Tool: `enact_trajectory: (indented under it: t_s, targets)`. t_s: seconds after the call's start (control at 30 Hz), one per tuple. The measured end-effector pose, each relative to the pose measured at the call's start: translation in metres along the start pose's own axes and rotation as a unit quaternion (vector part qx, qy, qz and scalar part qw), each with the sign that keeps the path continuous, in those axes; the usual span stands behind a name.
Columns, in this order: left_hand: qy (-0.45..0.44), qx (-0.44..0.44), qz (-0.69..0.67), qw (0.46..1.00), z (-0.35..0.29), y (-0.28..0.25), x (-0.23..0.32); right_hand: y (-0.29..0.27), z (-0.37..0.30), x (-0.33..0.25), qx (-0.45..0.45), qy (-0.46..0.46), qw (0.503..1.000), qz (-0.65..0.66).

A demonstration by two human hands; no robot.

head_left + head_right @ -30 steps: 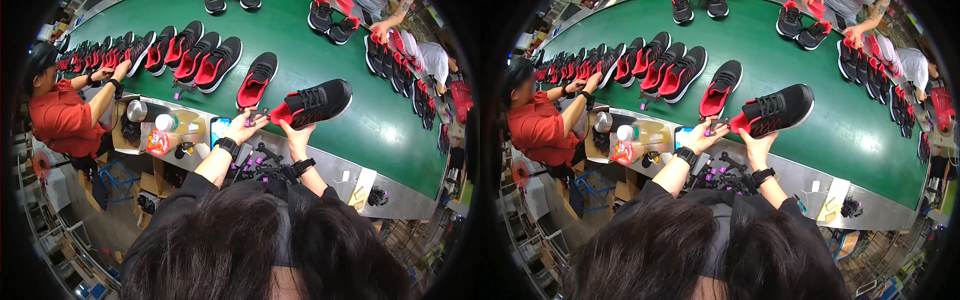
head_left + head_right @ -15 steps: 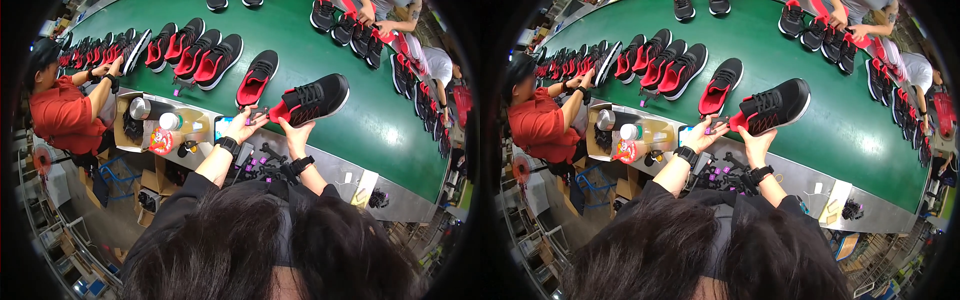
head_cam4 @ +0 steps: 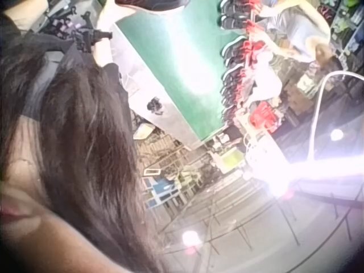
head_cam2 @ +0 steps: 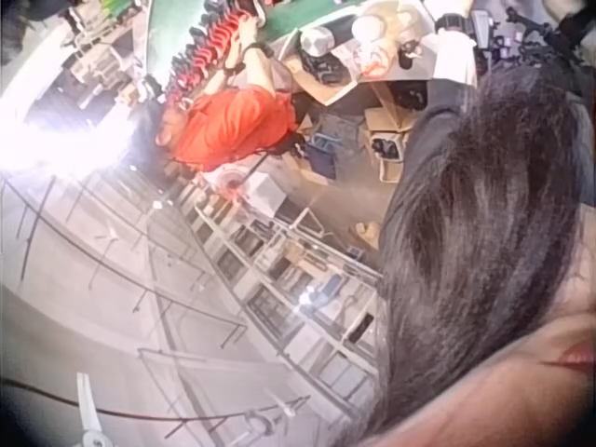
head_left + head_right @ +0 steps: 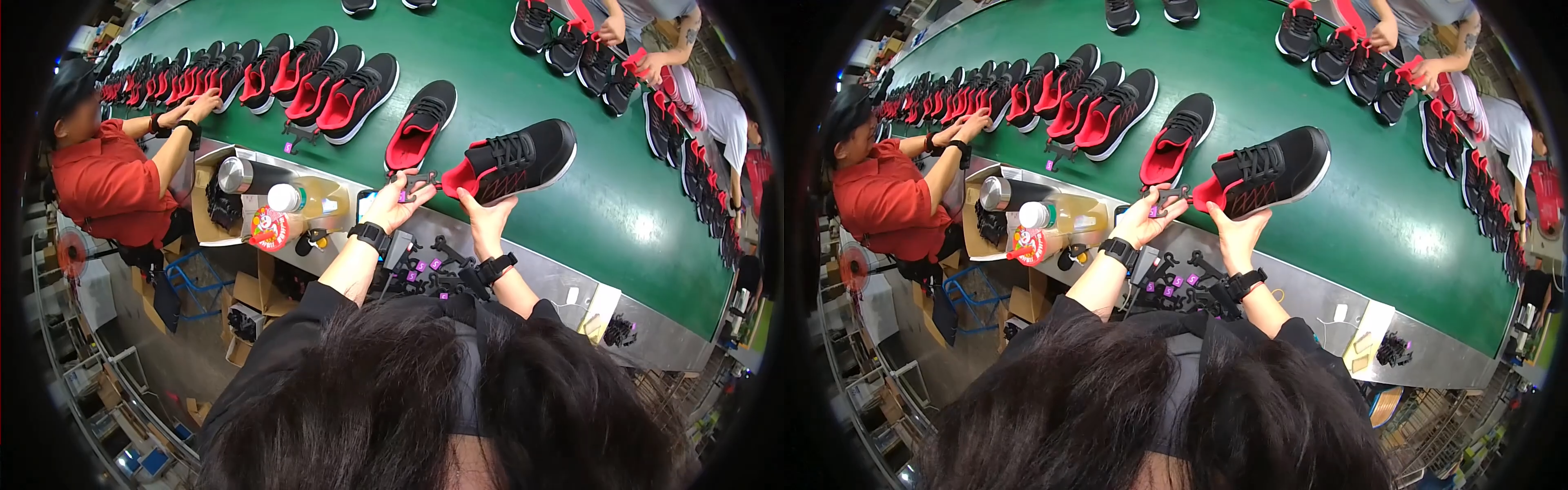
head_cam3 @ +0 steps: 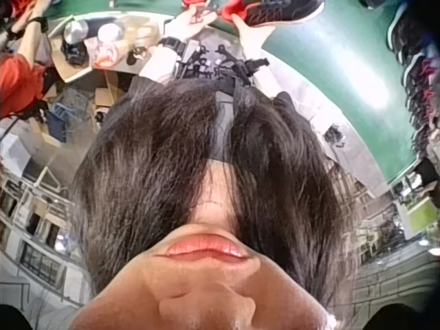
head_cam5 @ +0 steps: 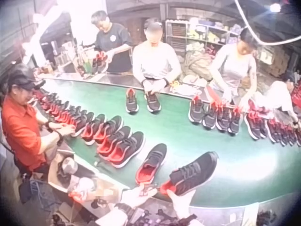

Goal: The recorder is inspecting shoes on a conveyor belt, applying tags or labels, and sorting them within a factory setting.

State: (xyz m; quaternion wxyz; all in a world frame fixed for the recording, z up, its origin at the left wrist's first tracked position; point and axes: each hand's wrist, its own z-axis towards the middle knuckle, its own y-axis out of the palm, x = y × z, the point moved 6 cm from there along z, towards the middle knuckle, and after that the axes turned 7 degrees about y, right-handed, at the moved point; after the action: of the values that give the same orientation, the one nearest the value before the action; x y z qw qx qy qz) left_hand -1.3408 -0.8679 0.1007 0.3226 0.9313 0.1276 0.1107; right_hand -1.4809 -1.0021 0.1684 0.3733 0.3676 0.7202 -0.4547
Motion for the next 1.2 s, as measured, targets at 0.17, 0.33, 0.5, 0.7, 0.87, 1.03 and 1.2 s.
enact_trajectory:
  t_s: [0.17,0.33,0.5,0.7,0.87,1.03,1.2]
  targets:
    - [0.007,0.007,-0.021,1.0,0.005,0.002,-0.009,-0.005,0.004,0.006,-0.005,-0.012,1.0,-0.001]
    - [0.022,-0.016,-0.014,1.0,0.004,0.003,-0.014,-0.004,0.008,0.004,0.015,-0.045,0.997,-0.066]
    - [0.038,-0.046,-0.008,0.998,0.006,-0.004,-0.013,0.007,0.021,0.018,0.021,-0.069,0.996,-0.06]
    - [0.021,-0.083,0.002,0.996,-0.002,-0.002,-0.013,0.033,0.04,0.018,-0.11,0.113,0.969,0.19]
    - [-0.015,-0.126,0.061,0.99,0.002,-0.004,-0.012,0.033,0.063,0.013,-0.077,0.156,0.976,0.133]
    - [0.027,0.006,0.165,0.986,0.007,-0.03,-0.011,0.051,0.076,0.032,-0.168,0.119,0.978,-0.027]
    - [0.068,-0.027,0.205,0.976,0.0,0.012,-0.01,0.047,0.085,0.035,-0.142,0.084,0.986,-0.028]
